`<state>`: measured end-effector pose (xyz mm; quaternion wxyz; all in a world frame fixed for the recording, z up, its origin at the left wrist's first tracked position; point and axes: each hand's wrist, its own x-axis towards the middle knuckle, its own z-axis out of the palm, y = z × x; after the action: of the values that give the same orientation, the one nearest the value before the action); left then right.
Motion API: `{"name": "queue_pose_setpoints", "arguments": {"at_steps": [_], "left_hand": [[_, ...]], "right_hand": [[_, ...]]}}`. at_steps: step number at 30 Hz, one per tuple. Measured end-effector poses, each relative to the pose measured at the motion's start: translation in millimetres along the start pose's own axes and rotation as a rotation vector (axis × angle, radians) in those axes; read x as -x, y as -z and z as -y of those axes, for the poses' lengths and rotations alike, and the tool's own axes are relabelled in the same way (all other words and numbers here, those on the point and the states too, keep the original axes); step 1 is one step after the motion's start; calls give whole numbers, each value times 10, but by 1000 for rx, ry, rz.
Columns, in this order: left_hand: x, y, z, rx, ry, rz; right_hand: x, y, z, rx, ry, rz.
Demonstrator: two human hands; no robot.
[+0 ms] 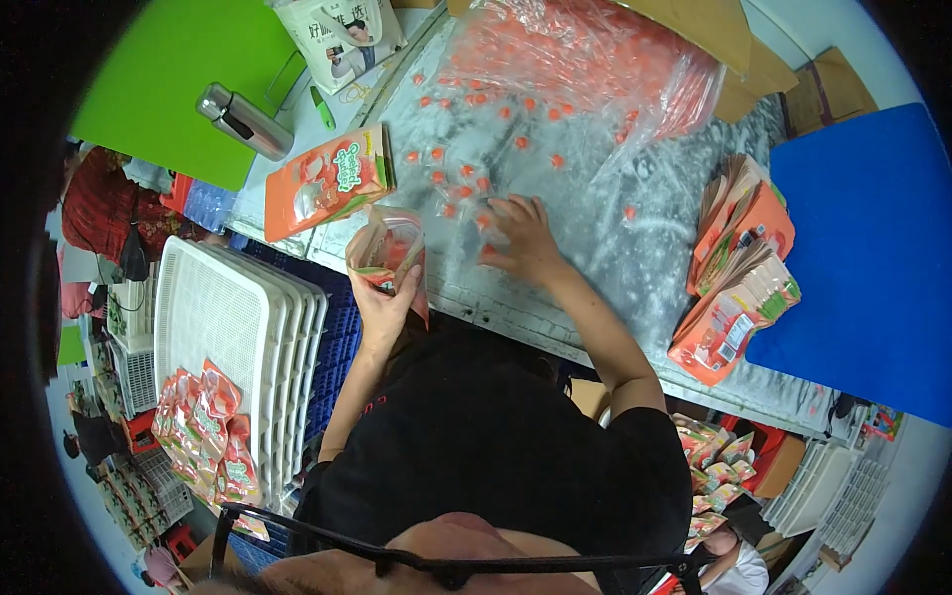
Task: Package individual small candies into plastic bags.
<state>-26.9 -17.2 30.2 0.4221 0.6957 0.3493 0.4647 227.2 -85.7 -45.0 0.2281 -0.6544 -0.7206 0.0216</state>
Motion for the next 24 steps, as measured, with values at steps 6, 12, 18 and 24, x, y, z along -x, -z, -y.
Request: {"name": "queue_pose_setpoints", "arguments": {"at_steps": [6,12,18,24], "left_hand": [[27,-15,50,-8,24,2],[-1,-62,-13,14,25,13],[-75,-121,-80,-114,-212,39],[-98,-306,-91,-126,-203,78]], "right_hand": [[43,155,-187,-859,-444,-26],[3,0,140,71,-1,15],[81,-264,92,52,15,-44],[-157,327,230,-698,-575,-305]]}}
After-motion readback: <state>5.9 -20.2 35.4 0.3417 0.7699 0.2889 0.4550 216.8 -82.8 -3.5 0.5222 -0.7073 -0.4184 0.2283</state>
